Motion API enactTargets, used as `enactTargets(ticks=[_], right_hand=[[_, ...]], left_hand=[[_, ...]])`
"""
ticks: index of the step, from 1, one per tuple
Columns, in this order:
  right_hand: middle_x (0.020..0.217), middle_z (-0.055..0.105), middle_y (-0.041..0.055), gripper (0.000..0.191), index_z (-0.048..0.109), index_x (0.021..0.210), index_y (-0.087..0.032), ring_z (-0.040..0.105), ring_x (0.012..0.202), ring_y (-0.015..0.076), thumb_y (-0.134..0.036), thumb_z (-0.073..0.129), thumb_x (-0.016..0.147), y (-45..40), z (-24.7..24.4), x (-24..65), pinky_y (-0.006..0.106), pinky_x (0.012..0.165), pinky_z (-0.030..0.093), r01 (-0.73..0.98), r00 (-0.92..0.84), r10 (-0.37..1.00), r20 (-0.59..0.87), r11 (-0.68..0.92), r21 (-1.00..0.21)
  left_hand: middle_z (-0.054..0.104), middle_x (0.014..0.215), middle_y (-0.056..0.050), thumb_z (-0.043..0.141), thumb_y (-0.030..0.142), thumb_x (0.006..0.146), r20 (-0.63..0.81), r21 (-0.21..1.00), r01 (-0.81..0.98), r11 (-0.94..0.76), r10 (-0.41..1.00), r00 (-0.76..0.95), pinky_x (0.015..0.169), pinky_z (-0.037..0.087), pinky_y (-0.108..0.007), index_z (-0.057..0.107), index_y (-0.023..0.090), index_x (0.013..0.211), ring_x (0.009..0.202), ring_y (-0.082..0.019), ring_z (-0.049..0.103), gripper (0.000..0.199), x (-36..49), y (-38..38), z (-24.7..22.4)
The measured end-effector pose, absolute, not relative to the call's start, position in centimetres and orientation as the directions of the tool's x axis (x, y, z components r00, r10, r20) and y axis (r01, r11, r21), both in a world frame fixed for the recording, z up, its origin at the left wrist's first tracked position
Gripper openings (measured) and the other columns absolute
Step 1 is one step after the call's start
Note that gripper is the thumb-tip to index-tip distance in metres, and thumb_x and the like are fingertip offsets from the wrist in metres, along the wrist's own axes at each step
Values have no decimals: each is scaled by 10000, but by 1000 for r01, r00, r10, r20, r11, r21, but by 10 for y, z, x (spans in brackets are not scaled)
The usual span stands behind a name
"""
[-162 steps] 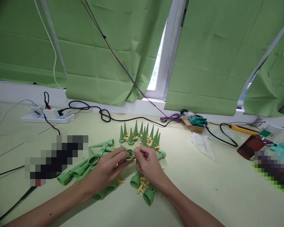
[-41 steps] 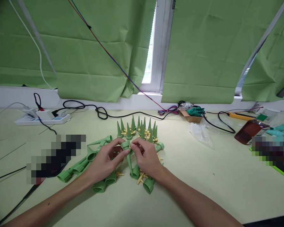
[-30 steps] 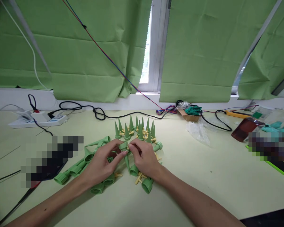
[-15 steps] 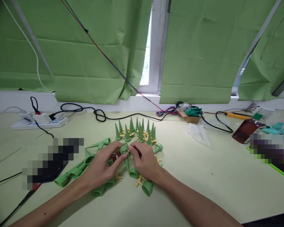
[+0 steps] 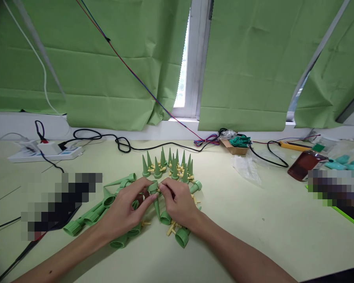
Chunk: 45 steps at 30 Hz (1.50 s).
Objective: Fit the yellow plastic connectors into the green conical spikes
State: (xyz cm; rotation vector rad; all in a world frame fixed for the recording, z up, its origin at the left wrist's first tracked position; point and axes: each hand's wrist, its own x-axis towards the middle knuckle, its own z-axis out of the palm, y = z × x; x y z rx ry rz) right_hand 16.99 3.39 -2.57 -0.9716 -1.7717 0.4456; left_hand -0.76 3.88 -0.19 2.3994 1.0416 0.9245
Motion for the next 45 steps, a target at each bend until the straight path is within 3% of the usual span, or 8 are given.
enactTargets(ticks=[15,34,45], right_hand=[[636,457,-28,280,516,739,-193,387,563,115,-284,424,987,33,-26,171,246,564,315,395,-157,800,579,588,-706],[572,303,-59,346,298,660,-205,282,529,105,-253,407,985,32,-25,171,254,523,241,351,-171,816,552,574,-740],[592,351,-56,328,377,692,-202,318,540,103,-304,402,1003,30,-23,170,246,541,277,275,-172,849,501,529,-803]], left_hand=[[490,800,3,455,303,964,450,508,510,-694,719,530,584,386,-252,489,220,996,647,-140,482,95,-8,38,-2],[456,884,-11,456,174,960,543,389,446,-806,592,596,591,385,-231,499,198,1001,659,-105,460,63,-7,38,-6],[476,886,-8,485,166,943,584,332,473,-816,571,576,580,390,-228,495,200,1027,623,-93,438,91,-8,36,-4]])
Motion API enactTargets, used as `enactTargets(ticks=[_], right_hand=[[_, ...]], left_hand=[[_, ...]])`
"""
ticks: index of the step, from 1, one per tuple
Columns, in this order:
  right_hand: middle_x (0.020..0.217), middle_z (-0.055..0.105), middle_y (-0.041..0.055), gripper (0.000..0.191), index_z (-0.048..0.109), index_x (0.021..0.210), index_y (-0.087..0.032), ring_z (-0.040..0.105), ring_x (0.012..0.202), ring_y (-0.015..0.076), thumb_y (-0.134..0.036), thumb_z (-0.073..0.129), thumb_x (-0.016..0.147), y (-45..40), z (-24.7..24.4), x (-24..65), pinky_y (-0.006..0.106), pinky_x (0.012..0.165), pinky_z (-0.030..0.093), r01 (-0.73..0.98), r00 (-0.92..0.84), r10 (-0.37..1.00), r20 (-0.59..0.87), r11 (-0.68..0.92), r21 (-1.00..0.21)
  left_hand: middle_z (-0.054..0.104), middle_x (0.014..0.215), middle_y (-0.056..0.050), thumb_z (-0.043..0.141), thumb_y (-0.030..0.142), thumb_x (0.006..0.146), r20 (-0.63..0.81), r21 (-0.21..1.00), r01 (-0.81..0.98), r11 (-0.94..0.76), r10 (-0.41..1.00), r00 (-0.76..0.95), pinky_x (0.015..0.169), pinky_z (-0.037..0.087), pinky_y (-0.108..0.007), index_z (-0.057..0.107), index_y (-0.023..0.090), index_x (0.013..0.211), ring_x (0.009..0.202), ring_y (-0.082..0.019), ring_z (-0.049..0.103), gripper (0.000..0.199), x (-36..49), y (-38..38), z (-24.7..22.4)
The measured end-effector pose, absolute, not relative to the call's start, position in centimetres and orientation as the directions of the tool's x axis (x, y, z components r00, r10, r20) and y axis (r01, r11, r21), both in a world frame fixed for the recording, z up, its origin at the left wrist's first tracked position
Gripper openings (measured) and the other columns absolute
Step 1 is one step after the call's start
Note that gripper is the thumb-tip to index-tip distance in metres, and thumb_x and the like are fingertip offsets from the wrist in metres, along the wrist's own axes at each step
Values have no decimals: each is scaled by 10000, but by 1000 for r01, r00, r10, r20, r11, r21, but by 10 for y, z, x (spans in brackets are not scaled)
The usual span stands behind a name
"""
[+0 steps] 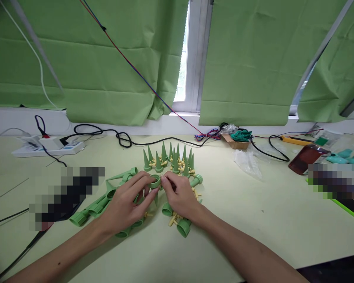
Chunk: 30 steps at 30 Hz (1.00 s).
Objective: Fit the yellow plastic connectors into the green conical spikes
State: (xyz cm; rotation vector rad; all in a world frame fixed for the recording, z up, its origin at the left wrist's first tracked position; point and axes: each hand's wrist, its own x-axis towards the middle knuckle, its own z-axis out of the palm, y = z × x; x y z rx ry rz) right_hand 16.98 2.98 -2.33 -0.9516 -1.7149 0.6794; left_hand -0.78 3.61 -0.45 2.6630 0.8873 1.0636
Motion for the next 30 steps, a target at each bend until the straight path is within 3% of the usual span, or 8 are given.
enactTargets(ticks=[17,24,27,30], right_hand=[[577,335,-50,398,334,675,-211,311,507,100,-399,336,1025,30,-30,170,253,493,264,201,-226,875,428,472,-858],[552,296,-57,425,321,655,-210,276,492,95,-425,344,1021,31,-32,171,255,485,257,136,-229,892,389,425,-895],[561,329,-50,423,349,658,-207,292,497,97,-428,349,1018,30,-31,170,254,483,265,120,-221,894,391,423,-898],[574,352,-46,413,371,669,-208,311,502,100,-435,358,1015,29,-28,169,253,479,278,113,-190,896,402,427,-897]], left_hand=[[501,904,-23,483,127,942,634,324,424,-846,527,566,577,416,-211,503,187,1050,629,-87,465,126,-7,35,-3],[564,1062,-63,467,92,944,669,255,392,-884,454,589,595,432,-208,472,208,1172,662,-85,519,256,-7,36,-4],[585,1017,-48,483,141,948,659,300,411,-861,498,563,587,441,-213,424,223,1256,639,-86,530,323,-8,36,-6],[578,907,-13,550,262,927,620,426,440,-791,609,495,549,440,-217,369,221,1299,602,-93,526,416,-7,33,-6]])
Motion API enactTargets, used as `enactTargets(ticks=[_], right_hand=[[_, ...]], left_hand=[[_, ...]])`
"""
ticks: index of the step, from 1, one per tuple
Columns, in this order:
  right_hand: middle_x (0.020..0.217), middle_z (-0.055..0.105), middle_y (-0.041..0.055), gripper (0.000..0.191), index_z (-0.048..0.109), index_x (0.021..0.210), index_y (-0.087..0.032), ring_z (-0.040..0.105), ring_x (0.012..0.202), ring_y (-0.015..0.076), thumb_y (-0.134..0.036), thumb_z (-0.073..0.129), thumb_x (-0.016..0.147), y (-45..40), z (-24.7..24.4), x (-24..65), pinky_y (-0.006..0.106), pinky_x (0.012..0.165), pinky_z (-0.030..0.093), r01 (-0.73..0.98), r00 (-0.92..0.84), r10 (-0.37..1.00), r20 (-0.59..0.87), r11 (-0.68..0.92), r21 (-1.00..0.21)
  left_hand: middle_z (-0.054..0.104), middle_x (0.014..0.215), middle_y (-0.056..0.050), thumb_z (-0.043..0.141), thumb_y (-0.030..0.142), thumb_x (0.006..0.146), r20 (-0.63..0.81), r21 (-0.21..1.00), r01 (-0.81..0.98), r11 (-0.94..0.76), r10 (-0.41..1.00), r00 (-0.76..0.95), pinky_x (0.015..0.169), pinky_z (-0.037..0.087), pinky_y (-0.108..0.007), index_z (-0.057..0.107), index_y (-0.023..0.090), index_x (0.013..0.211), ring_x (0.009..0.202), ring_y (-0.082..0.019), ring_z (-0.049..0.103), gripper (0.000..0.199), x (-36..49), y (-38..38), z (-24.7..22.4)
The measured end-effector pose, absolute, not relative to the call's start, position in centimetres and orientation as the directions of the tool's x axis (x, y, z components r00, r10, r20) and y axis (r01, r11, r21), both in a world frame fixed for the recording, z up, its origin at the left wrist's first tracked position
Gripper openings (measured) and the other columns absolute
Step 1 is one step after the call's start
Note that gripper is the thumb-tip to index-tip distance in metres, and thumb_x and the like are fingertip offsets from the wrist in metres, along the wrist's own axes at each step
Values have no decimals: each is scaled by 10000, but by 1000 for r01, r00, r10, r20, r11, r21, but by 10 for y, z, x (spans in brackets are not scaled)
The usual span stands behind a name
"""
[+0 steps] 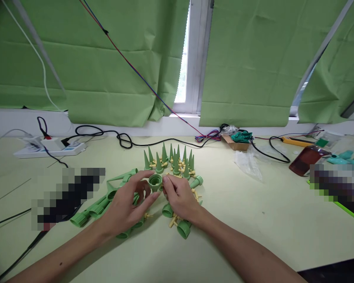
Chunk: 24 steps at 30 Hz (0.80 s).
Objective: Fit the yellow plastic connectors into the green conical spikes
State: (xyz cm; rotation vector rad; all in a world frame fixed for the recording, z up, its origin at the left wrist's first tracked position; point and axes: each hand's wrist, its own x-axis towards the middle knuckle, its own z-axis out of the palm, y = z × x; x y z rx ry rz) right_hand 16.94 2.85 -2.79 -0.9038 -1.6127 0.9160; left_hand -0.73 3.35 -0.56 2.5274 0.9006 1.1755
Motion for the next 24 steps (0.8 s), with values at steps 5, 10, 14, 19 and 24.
enactTargets(ticks=[5,10,14,19,24], right_hand=[[589,367,-39,410,359,684,-221,342,511,110,-479,364,1003,28,-25,169,254,471,298,119,-139,893,427,443,-888],[599,369,-44,387,371,711,-222,342,509,105,-481,384,998,28,-28,169,250,475,311,111,-138,889,437,452,-885],[596,358,-52,355,389,737,-220,333,500,101,-453,390,1005,28,-31,169,247,478,310,107,-204,873,443,470,-876],[593,347,-65,351,380,761,-223,317,478,92,-473,374,1008,29,-33,168,244,474,293,90,-211,871,443,469,-879],[592,361,-63,368,365,748,-225,314,478,94,-488,368,1006,30,-33,168,251,476,287,96,-215,874,436,463,-881]], left_hand=[[494,721,20,434,344,975,558,625,439,-645,763,326,540,397,-227,477,191,862,583,-102,468,195,-6,30,4],[440,484,21,325,478,991,300,820,383,-426,889,347,479,348,-246,468,179,557,475,-115,431,546,-5,36,8],[435,443,16,359,536,964,168,903,306,-303,901,399,470,376,-248,414,184,492,443,-116,441,592,-4,41,6],[391,469,44,405,516,954,158,913,271,-304,878,451,428,326,-231,439,185,605,435,-99,377,482,-5,40,7],[354,531,63,426,455,958,204,884,287,-370,856,476,454,333,-217,407,192,682,470,-88,370,381,-5,39,6]])
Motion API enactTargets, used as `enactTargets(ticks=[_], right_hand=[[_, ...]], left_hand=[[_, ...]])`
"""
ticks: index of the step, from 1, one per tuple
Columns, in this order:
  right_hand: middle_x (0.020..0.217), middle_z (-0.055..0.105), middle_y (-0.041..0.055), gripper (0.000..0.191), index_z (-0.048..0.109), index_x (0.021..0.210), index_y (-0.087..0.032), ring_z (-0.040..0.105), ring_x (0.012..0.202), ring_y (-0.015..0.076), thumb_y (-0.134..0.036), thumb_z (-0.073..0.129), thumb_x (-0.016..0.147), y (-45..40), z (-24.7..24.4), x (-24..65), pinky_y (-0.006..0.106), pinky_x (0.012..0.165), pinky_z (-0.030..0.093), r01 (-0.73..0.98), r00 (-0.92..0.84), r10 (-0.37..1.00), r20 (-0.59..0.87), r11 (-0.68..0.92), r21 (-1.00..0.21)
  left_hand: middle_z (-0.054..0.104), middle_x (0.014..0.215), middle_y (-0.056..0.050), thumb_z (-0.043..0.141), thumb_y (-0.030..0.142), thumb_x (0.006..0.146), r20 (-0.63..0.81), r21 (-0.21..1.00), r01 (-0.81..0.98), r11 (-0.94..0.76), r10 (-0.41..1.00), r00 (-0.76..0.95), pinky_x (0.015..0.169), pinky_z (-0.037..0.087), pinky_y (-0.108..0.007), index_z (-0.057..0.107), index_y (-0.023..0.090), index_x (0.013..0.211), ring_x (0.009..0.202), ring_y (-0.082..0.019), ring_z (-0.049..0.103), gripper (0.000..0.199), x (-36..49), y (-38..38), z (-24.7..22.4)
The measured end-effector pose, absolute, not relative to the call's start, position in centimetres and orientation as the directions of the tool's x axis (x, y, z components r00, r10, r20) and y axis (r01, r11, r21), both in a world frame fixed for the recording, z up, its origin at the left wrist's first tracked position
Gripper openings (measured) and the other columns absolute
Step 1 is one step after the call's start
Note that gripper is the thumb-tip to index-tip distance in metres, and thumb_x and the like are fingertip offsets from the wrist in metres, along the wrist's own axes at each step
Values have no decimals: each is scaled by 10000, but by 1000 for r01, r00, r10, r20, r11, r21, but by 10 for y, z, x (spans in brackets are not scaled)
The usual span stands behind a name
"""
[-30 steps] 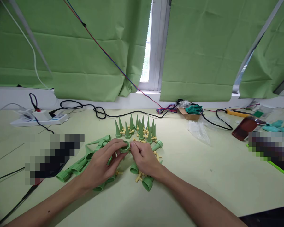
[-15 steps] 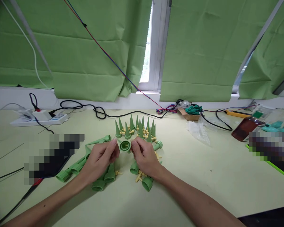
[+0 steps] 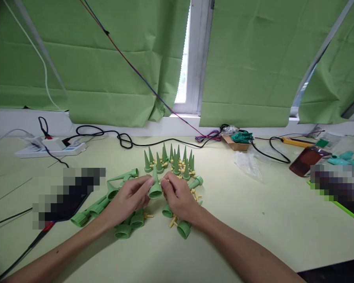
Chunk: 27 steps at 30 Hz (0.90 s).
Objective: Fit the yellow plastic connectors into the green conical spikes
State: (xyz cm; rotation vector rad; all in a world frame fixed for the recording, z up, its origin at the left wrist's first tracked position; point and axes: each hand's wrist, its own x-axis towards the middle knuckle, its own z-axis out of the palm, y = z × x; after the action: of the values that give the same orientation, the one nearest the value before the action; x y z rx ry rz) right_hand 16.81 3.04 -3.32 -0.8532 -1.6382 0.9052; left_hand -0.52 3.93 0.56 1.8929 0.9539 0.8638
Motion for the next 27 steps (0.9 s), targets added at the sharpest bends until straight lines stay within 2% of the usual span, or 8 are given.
enactTargets(ticks=[6,11,23,27], right_hand=[[589,321,-63,368,335,728,-227,303,492,104,-459,365,1013,32,-36,169,261,491,277,157,-201,878,434,466,-871],[559,300,-66,370,307,713,-227,305,498,113,-433,357,1017,33,-36,171,266,500,263,238,-201,876,439,478,-846],[572,319,-56,386,287,665,-218,304,526,112,-370,353,1013,34,-28,174,264,527,267,356,-203,826,526,562,-746],[567,314,-55,389,275,663,-217,298,527,112,-370,352,1012,34,-29,175,262,525,262,367,-200,825,529,563,-740]], left_hand=[[412,683,28,486,336,941,409,685,411,-601,785,466,500,340,-217,394,193,701,598,-104,433,294,-3,37,7],[409,698,24,487,283,946,504,563,445,-697,716,484,540,367,-227,378,195,702,618,-112,436,282,-4,36,6],[455,806,-8,479,224,955,555,496,422,-759,650,519,532,378,-218,465,187,812,649,-111,442,149,-4,37,-1],[497,932,-30,484,195,956,577,451,427,-783,622,529,514,368,-214,523,183,908,583,-75,413,63,-6,39,-5]])
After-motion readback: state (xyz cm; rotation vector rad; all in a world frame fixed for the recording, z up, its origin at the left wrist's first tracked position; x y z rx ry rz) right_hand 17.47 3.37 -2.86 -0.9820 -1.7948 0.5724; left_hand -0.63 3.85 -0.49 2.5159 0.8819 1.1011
